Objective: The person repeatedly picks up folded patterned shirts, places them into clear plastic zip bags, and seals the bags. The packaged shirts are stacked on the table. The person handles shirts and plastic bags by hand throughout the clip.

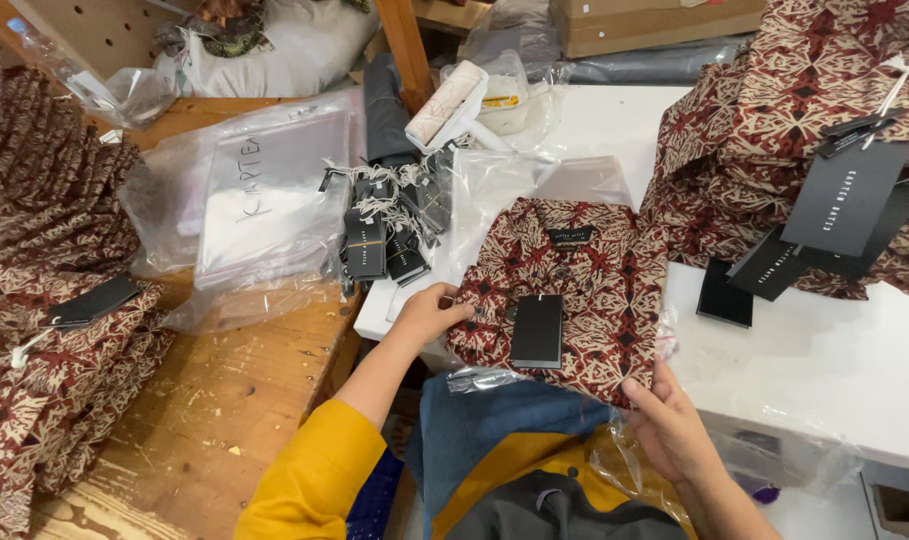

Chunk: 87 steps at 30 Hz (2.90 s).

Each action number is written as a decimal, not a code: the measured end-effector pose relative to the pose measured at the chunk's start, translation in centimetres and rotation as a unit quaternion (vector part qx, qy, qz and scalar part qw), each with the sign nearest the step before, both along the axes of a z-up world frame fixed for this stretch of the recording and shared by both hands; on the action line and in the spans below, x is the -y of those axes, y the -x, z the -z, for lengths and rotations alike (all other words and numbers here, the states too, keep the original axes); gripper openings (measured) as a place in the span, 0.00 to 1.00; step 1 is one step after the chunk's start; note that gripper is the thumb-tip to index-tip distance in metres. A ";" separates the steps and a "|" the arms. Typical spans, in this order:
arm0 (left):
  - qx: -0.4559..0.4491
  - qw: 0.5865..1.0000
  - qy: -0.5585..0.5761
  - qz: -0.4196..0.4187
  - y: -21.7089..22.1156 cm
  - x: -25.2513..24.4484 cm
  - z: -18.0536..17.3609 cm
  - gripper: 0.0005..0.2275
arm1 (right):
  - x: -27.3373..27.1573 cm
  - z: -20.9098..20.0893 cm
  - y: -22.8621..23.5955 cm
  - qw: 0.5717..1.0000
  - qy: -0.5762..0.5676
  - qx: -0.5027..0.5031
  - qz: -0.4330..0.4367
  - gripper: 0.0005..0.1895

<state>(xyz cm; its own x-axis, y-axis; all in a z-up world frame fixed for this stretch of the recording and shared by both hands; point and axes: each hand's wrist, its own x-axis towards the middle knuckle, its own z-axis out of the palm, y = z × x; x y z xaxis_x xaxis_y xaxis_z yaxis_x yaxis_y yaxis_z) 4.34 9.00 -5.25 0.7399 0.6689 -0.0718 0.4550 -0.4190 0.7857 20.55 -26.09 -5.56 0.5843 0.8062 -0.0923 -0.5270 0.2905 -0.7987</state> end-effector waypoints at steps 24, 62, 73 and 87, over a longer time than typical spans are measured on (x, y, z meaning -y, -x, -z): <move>0.220 0.956 0.177 -0.079 -0.5 9.5 -3.5 0.25 | -0.4 -0.3 -6.2 0.959 -0.141 -0.243 0.046 0.17; 0.394 0.827 0.392 -0.082 -1.1 11.6 -2.3 0.28 | -2.6 -2.1 -1.9 0.997 0.015 0.006 0.070 0.26; 0.138 0.988 -0.062 -0.016 -1.8 13.7 -4.8 0.21 | -7.7 -4.3 3.1 0.346 0.419 0.837 0.067 0.34; 0.068 0.980 -0.187 0.016 -3.6 9.7 -6.9 0.14 | -8.3 -7.7 2.6 0.464 0.117 0.878 -0.014 0.29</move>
<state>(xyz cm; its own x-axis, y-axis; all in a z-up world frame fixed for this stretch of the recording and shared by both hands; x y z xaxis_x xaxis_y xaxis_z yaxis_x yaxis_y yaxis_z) 7.92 -0.72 1.64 0.7467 0.6059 0.2746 0.3388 -0.7016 0.6269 17.95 -17.77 2.17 -0.0861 0.9038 0.4192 0.9949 0.1004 -0.0122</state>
